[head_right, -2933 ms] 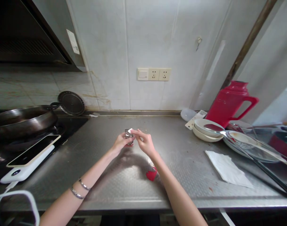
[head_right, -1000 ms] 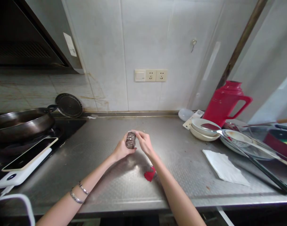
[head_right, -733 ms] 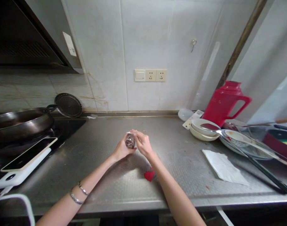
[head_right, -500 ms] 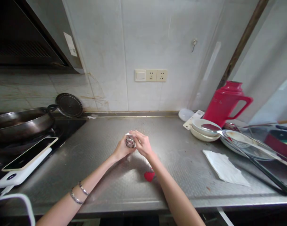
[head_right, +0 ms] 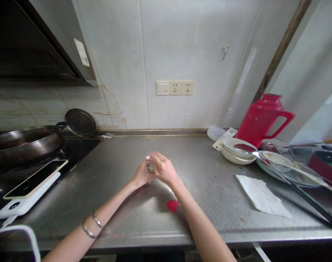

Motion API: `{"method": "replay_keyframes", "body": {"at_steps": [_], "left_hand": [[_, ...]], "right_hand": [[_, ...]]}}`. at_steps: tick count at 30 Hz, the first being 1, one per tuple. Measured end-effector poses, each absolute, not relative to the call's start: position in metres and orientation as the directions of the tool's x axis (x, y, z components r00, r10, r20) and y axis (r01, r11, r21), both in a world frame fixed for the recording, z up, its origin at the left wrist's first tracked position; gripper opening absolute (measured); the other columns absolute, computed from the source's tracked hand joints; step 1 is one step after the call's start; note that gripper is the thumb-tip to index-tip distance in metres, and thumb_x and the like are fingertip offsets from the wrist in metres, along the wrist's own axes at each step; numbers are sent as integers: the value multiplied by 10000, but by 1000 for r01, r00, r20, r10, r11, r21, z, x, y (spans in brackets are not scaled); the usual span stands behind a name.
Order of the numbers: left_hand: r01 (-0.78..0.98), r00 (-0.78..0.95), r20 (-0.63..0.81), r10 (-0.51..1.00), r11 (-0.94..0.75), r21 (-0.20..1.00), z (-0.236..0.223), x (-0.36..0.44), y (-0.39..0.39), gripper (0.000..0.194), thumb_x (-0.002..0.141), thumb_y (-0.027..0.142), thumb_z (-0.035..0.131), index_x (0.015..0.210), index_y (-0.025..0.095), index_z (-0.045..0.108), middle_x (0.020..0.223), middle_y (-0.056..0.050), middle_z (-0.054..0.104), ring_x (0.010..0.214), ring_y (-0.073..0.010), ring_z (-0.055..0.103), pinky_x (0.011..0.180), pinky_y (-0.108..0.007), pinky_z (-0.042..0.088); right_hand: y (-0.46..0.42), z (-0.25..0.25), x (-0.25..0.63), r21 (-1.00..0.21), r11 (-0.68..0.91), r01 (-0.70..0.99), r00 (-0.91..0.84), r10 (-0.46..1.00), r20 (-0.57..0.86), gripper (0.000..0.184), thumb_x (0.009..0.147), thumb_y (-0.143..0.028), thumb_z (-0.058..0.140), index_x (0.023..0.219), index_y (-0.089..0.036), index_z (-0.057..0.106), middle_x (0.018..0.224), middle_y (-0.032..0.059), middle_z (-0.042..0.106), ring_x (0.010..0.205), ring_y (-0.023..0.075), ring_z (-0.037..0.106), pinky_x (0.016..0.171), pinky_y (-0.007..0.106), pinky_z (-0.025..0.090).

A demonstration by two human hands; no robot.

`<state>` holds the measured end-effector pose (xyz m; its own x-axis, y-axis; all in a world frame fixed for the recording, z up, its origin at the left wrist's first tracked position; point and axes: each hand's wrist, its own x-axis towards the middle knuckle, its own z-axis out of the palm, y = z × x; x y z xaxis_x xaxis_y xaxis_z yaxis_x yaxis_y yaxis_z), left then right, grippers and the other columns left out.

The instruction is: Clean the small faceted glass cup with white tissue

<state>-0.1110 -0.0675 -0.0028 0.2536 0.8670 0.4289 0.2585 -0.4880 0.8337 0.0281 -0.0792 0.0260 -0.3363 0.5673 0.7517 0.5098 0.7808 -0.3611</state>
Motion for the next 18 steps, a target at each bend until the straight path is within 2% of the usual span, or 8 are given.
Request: {"method": "replay_keyframes", "body": {"at_steps": [3,5,9,12,15,18], "left_hand": [[294,273,498,823,-564,771,-5,-111,-63,514,644,207,719,1126,188,541,1155,-97,617,1089,-250,582,962,-396,452],[316,261,489,832,-552,771,-10,-113,-59,416,675,200,686,1074,179,569,1105,-93,634,1073,-245,590,973,-389,444],[318,207,425,881,-471,823,-16,-116,-53,497,653,212,711,1114,156,534,971,-73,671,916,-221,641,878,-366,490],[295,190,365,912,-407,864,-10,-118,-55,527,623,247,749,1090,153,525,930,-46,677,813,-186,640,739,-307,509],[281,175,343,923,-381,881,0,-117,-62,573,582,283,796,1067,150,522,940,-52,684,812,-181,639,727,-289,500],[282,168,334,927,-370,885,7,-115,-69,595,568,314,814,1063,151,526,942,-63,695,834,-192,652,752,-292,501]], "right_hand": [[-85,30,25,-316,813,490,-389,528,755,342,904,-159,398,1148,-214,630,1143,87,695,1124,223,625,1048,484,448],[-89,31,21,-300,831,469,-414,507,756,333,904,-151,392,1126,-213,633,1132,89,699,1109,220,633,1055,480,440],[-95,32,15,-348,851,393,-396,498,771,315,921,-163,386,1069,-227,657,1048,67,726,1014,205,676,1078,448,412],[-94,32,16,-506,773,384,-167,597,785,310,946,-230,384,1065,-249,670,1044,46,732,1016,209,676,1038,429,443],[-86,32,23,-683,620,385,138,693,707,323,953,-334,399,1089,-231,672,1082,73,722,1039,238,663,923,398,509],[-77,30,28,-768,532,357,219,751,623,363,943,-403,409,1097,-210,676,1094,93,717,949,238,686,845,370,531]]}}
